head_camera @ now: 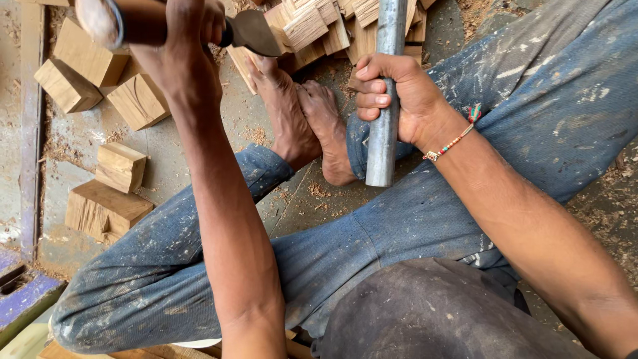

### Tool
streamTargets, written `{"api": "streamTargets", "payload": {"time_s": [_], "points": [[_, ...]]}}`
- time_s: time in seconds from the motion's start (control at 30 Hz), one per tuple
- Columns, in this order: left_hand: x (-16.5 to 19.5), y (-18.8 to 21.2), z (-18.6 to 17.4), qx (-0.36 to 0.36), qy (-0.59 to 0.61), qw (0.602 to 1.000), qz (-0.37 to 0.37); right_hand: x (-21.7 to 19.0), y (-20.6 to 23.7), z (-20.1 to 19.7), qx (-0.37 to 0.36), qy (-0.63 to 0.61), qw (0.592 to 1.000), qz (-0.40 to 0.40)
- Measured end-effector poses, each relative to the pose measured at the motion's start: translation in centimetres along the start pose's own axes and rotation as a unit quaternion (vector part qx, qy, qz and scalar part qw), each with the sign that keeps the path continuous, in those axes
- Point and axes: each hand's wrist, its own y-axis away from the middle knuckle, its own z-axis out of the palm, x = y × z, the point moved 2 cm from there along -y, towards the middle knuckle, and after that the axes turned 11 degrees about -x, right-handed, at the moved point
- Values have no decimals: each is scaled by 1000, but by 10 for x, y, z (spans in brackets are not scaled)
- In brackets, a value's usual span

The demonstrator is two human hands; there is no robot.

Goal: The person carves wood blocks using a chisel and a metal pipe as a hammer. They place the wood blocks against another metal pipe on the floor and chip away at the corners and sides to shape them.

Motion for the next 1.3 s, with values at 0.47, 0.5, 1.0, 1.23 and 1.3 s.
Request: {"api": "streamTargets", "payload": {"time_s": [0.47,0.5,1.0,1.23,1.3], "points": [[-5,-2,3,8,-37,999,-15,3,8,7,12,32,999,-6],[-4,-1,4,2,-39,999,-13,3,8,7,13,31,999,-5],[-7,0,1,-12,-22,1000,0,3,8,7,26,28,999,-2],[-19,-7,-3,-9,-44,998,31,-8,16,59,59,275,959,-38],[-25,-4,-1,-11,-66,997,41,-24,22,88,59,411,906,-85]]}}
